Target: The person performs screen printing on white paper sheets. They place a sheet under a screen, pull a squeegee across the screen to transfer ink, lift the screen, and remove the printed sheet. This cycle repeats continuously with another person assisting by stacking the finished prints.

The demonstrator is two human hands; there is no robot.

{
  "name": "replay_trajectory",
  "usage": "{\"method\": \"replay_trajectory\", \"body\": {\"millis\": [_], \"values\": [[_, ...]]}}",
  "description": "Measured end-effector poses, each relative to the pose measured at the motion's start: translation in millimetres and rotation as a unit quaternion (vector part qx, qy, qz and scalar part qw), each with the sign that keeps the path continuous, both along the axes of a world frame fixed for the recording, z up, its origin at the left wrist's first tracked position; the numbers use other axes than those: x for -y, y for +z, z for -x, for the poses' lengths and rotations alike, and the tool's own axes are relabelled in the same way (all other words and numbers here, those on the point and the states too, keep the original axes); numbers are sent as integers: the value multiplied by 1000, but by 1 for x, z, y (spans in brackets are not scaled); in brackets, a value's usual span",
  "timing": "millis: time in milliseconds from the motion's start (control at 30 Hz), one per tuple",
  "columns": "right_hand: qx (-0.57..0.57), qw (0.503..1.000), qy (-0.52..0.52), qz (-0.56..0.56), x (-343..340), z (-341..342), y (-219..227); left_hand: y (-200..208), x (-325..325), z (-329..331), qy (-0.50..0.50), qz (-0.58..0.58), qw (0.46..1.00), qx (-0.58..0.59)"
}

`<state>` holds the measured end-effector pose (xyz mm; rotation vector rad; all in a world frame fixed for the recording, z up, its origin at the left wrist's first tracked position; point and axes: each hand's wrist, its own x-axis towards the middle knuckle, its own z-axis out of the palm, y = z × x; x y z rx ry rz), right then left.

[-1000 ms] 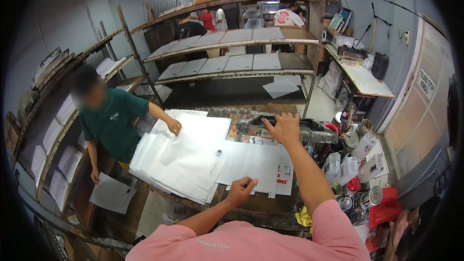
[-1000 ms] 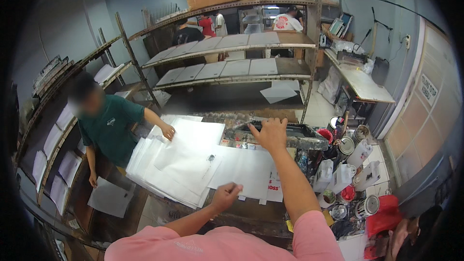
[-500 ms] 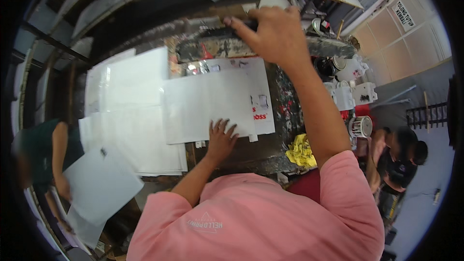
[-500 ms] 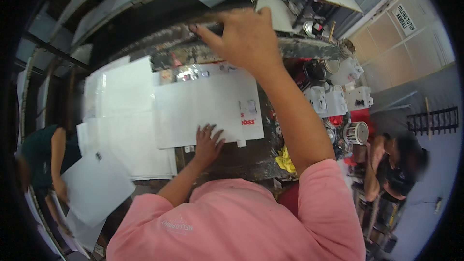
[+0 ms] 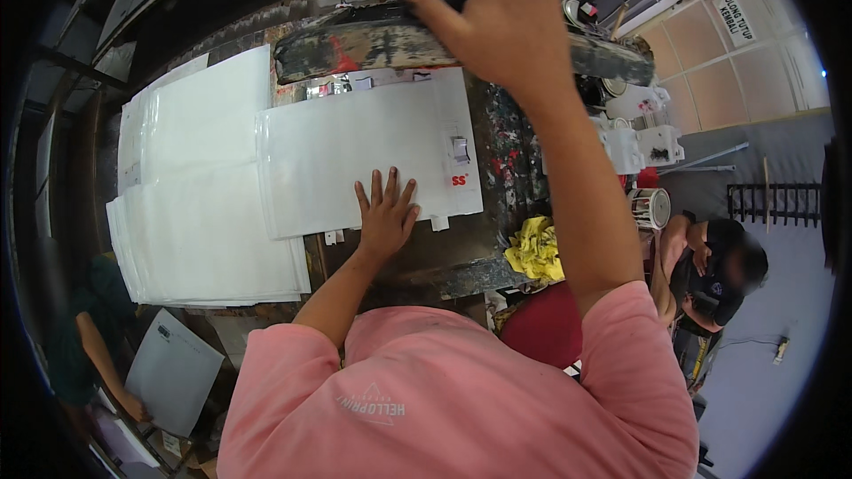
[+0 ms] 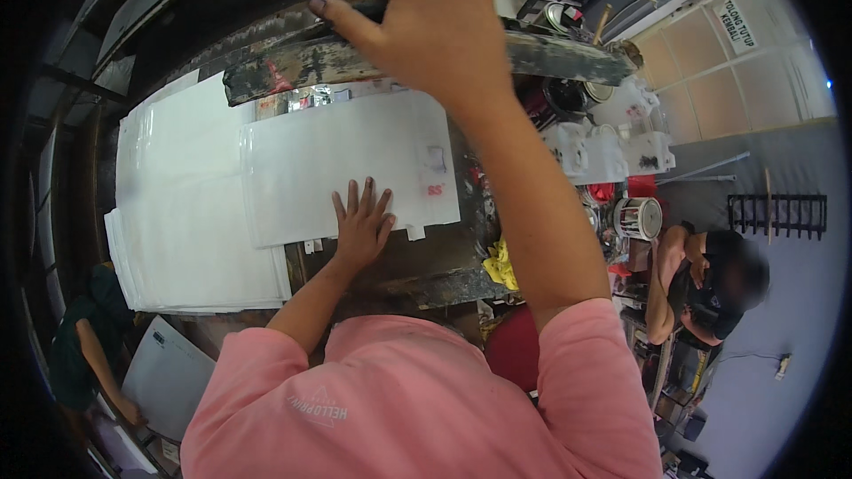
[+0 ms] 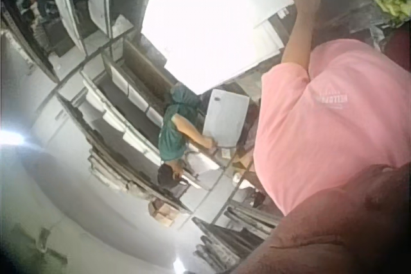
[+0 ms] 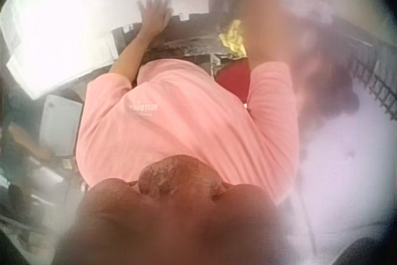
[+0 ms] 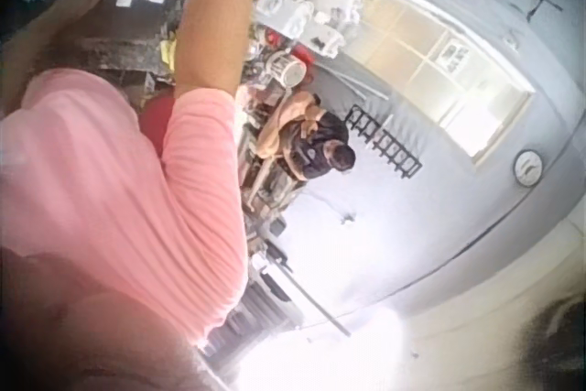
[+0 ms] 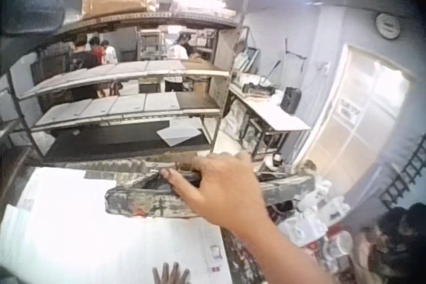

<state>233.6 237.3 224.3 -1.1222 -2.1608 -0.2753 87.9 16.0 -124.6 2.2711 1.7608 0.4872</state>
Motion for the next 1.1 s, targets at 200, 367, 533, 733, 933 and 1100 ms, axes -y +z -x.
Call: {"method": "replay_trajectory", "body": {"millis": [200, 367, 533, 733, 933, 1100], "values": [[9, 1000, -5, 8, 26, -4, -23, -5, -4, -10, -1, -5, 999, -40], [8, 1000, -12, -7, 27, -3, -23, -6, -3, -12, 7, -10, 999, -43], [29, 1000, -4, 10, 33, -2, -17, -6, 4, -10, 8, -26, 1000, 11], [78, 995, -12, 57, 33, -5, -3, -11, 10, -10, 9, -6, 1000, 27], [37, 996, -18, 78, 29, -2, -2, -12, 9, -11, 6, -9, 1000, 23], [52, 998, -15, 21, 27, 1, -5, -2, 6, -10, 44, -44, 997, 44]]}}
